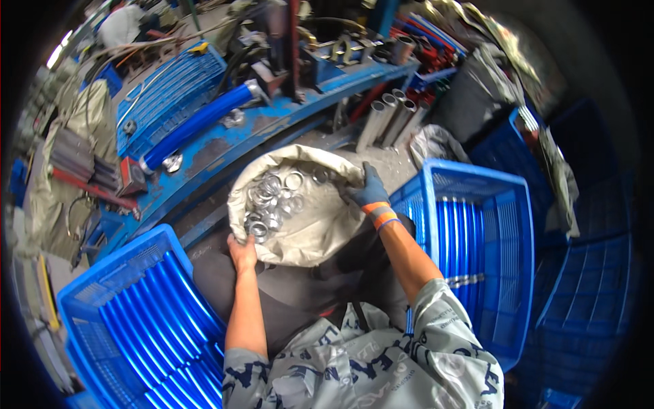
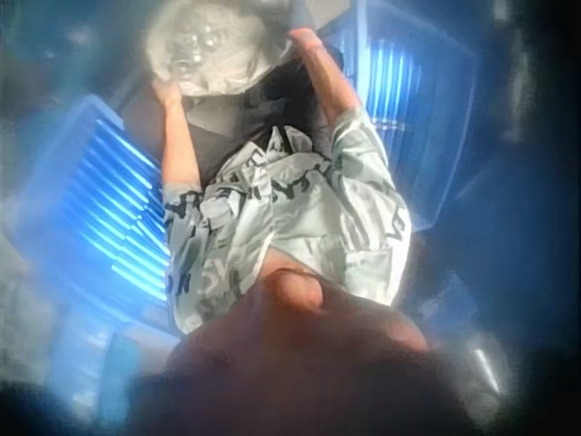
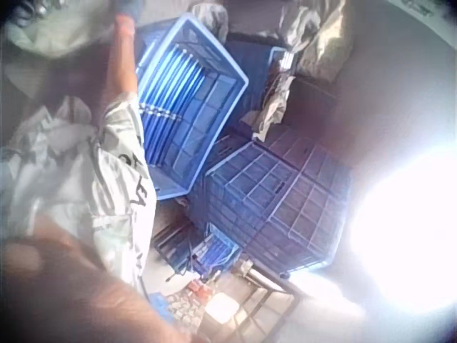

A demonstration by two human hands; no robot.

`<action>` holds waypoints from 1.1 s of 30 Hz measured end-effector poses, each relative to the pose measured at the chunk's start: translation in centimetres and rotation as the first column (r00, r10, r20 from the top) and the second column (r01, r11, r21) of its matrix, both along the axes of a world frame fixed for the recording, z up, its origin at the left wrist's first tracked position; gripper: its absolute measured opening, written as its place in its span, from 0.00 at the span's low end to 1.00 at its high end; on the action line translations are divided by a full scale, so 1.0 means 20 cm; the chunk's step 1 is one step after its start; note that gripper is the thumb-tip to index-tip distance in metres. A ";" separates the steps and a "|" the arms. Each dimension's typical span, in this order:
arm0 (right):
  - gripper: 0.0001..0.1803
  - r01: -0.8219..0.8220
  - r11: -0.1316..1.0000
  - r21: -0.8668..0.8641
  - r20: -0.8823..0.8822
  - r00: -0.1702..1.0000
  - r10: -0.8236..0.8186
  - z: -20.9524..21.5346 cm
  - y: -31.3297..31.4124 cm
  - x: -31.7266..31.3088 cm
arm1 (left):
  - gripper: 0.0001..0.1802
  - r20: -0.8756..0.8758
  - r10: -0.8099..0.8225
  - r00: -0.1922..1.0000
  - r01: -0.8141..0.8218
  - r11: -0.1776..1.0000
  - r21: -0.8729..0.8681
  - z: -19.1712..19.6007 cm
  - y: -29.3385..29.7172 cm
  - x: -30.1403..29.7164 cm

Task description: Assembling metal rings onto the ends of blue pipes.

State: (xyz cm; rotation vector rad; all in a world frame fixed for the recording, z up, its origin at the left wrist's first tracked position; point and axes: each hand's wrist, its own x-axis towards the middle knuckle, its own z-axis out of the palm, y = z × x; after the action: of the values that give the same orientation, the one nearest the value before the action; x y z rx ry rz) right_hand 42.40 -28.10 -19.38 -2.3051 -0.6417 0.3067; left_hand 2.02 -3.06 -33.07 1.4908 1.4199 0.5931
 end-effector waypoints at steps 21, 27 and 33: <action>0.41 -0.075 0.928 0.365 -0.403 0.886 0.230 0.25 0.14 0.02 | 0.26 0.094 0.021 0.995 -0.019 1.000 -0.017 0.09 -0.10 0.16; 0.43 -0.188 0.913 0.361 0.274 0.958 0.089 0.22 0.16 -0.26 | 0.31 0.203 0.006 0.979 -0.009 1.000 0.017 0.07 -0.11 0.07; 0.45 -0.420 0.809 -0.412 0.053 0.875 0.481 0.00 0.25 -0.52 | 0.39 0.403 -0.013 0.915 -0.030 0.994 0.102 0.51 -0.27 -0.03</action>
State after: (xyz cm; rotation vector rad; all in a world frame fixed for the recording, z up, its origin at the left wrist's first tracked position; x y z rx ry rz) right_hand 31.93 -23.19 -19.30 -2.5422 -1.3249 0.5201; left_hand 1.47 -8.47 -22.94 1.3455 1.0856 0.9361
